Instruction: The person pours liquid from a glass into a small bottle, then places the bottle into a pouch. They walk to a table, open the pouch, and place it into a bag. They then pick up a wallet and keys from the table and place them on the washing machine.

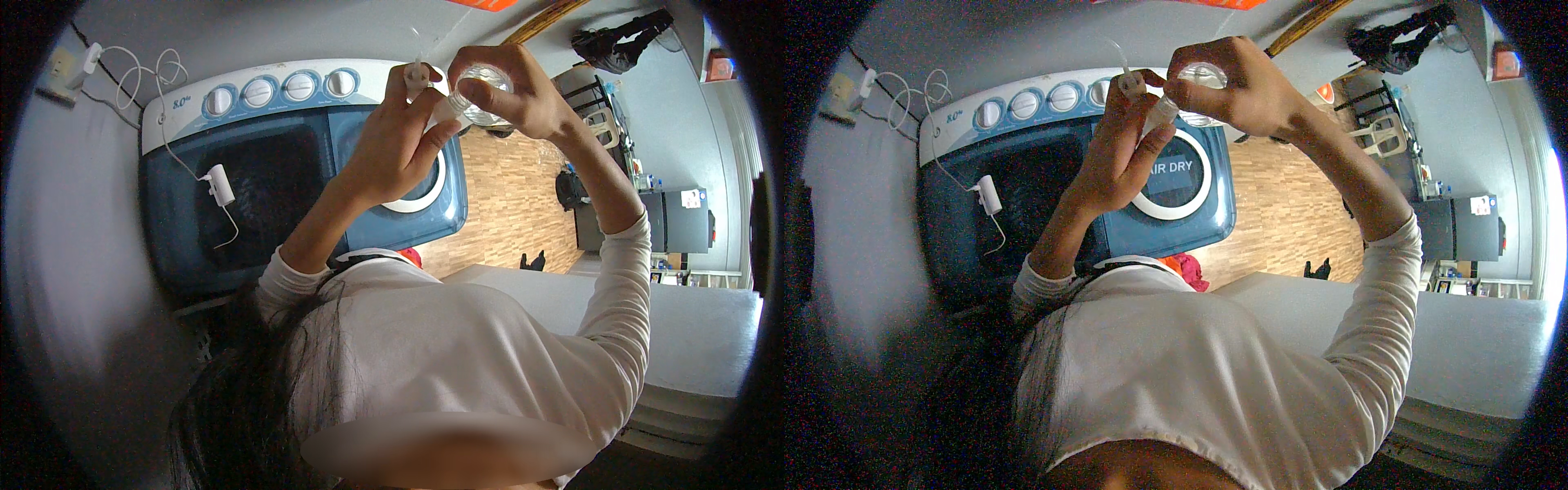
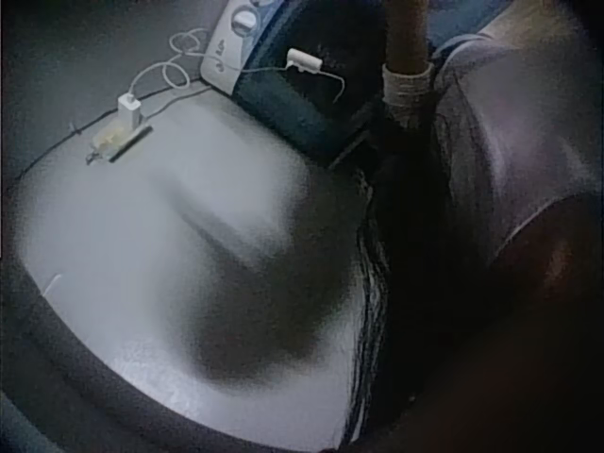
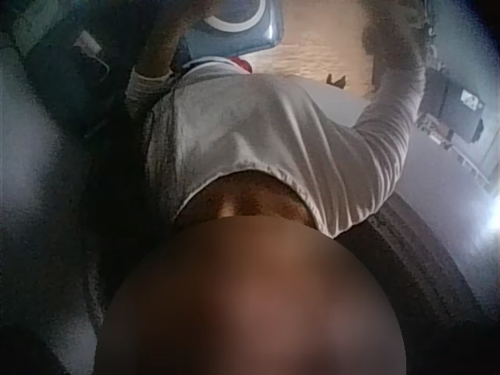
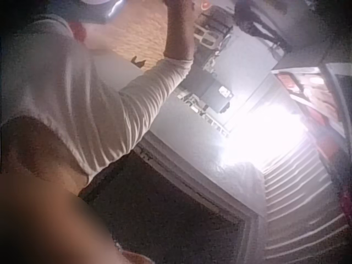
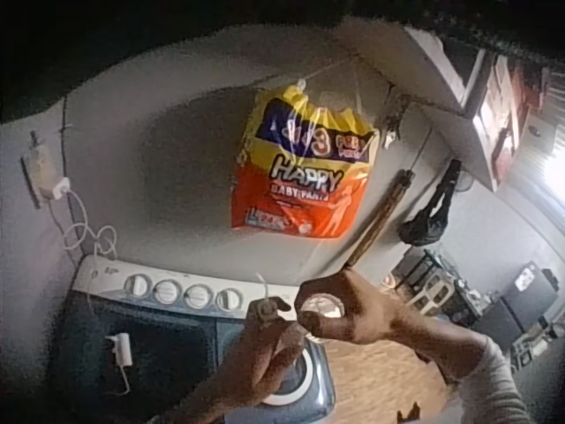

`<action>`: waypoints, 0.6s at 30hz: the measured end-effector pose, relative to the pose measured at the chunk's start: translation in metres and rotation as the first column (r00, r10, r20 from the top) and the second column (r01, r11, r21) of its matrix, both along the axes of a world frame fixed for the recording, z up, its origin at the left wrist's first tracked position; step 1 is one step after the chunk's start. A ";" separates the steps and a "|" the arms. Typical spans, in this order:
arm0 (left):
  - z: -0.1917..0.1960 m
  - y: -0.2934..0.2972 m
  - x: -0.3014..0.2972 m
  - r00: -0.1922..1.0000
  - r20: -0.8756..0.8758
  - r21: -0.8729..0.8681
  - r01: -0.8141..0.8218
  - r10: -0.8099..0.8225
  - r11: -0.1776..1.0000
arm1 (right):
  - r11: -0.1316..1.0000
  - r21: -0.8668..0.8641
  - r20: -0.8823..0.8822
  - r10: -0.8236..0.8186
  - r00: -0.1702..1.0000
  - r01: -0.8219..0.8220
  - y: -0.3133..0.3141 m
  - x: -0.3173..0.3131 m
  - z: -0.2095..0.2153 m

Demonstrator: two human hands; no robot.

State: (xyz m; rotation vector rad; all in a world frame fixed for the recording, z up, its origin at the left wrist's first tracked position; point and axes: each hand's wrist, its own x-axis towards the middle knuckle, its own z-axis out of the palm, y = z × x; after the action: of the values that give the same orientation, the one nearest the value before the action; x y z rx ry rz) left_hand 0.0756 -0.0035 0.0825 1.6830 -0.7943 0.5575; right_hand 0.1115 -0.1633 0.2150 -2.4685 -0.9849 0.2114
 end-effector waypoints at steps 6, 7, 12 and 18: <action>0.001 0.000 -0.002 1.000 -0.012 -0.013 -0.001 0.001 1.000 | 1.000 -0.004 -0.025 -0.026 0.999 0.026 0.002 -0.002 0.000; 0.002 0.000 -0.002 1.000 -0.016 -0.012 0.002 -0.002 1.000 | 1.000 0.015 -0.032 -0.012 0.999 0.012 0.004 -0.003 0.000; 0.000 0.002 -0.002 1.000 -0.007 -0.022 -0.018 0.018 1.000 | 0.998 0.053 -0.106 -0.021 0.994 0.027 0.000 -0.002 -0.005; -0.018 0.011 -0.011 0.999 -0.050 0.049 -0.012 0.014 0.999 | 0.941 0.249 -0.306 -0.149 0.940 0.231 -0.013 0.004 -0.052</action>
State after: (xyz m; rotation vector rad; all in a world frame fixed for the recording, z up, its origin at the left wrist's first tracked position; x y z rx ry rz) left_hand 0.0648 0.0073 0.0646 1.7414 -0.7661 0.5063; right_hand 0.1158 -0.1768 0.1628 -2.1783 -0.6014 0.3258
